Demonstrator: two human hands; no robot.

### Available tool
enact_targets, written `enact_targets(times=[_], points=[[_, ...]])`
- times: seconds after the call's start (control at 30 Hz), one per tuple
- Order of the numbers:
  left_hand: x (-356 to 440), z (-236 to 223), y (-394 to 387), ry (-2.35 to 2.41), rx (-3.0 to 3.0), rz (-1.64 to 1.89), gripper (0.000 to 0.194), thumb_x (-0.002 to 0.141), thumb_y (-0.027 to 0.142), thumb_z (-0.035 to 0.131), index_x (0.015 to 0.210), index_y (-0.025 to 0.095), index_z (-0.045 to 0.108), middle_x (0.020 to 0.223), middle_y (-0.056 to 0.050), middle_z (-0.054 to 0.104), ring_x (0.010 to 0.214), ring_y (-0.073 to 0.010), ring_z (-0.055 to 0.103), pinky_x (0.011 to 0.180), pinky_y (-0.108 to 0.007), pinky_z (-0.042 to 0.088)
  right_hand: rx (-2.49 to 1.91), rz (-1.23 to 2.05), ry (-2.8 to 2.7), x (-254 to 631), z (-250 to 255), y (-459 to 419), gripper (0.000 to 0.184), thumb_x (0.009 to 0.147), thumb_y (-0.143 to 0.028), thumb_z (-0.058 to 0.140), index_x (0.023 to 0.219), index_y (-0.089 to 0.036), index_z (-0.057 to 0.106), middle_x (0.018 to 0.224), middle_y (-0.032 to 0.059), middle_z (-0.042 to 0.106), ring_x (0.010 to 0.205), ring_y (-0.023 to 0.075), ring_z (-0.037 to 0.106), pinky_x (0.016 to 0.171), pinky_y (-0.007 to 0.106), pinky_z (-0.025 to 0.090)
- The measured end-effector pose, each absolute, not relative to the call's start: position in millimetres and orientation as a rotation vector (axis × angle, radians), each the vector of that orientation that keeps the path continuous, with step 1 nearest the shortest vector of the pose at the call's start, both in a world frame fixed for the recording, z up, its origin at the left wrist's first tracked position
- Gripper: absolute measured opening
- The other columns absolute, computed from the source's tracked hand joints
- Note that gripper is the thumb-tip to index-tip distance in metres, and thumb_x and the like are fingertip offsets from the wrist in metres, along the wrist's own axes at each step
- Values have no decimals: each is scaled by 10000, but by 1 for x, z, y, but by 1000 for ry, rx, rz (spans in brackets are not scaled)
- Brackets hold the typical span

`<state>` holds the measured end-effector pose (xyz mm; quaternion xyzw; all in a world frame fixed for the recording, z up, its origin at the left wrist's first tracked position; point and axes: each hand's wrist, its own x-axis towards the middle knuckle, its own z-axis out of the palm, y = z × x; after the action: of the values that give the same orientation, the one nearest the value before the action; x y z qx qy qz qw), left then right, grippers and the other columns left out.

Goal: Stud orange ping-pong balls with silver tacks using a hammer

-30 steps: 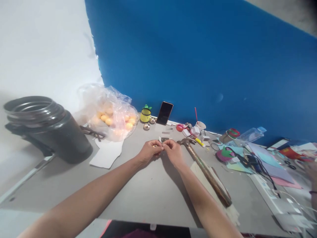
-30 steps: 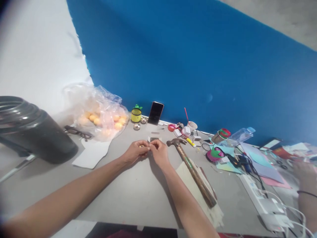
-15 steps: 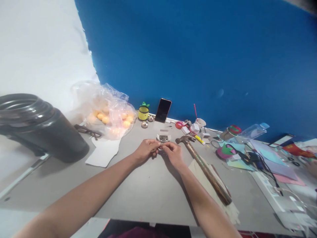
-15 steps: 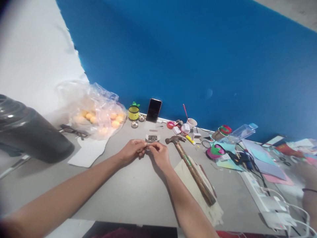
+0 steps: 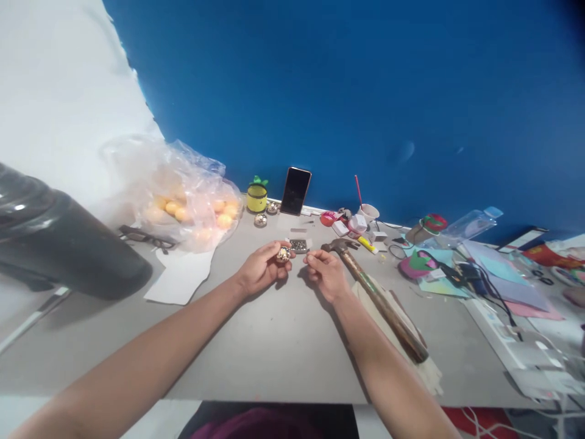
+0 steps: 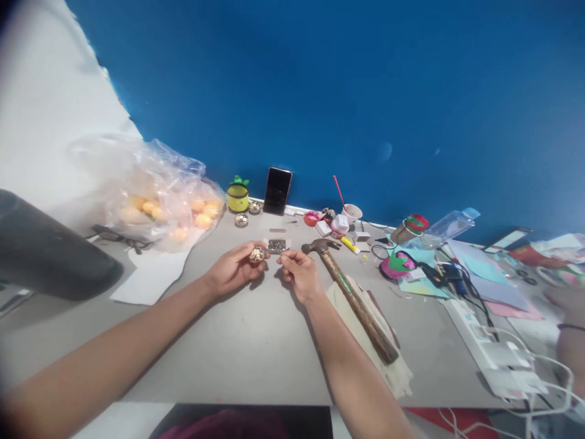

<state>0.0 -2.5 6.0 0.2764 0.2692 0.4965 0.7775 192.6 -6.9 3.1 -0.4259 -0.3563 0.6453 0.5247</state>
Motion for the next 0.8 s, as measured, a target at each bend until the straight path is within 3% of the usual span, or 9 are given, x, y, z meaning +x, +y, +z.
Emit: enact_targets(times=[0.13,0.4,0.8], points=[[4,0,-6,604,683,1054,258,897,342,731,1037,130,683,817,-69,663,494,-101,524,403,-192,352,-925,1700,-832,190,3,-10,401,562,-393,973,768,-190,694,728,13,684,524,61,419,441,183,263],[5,-2,-6,628,707,1012,280,878,257,752,1118,120,708,778,-60,640,627,-163,632,496,-243,499,-863,1839,-816,193,3,-9,395,566,-356,990,782,-178,711,720,7,670,527,52,411,454,170,245],[10,-5,-9,676,858,1002,417,849,382,799,1173,136,706,687,-19,626,511,-124,561,440,-232,447,-929,1790,-841,190,-1,-10,374,564,-365,972,758,-181,711,705,6,678,511,50,418,427,163,248]])
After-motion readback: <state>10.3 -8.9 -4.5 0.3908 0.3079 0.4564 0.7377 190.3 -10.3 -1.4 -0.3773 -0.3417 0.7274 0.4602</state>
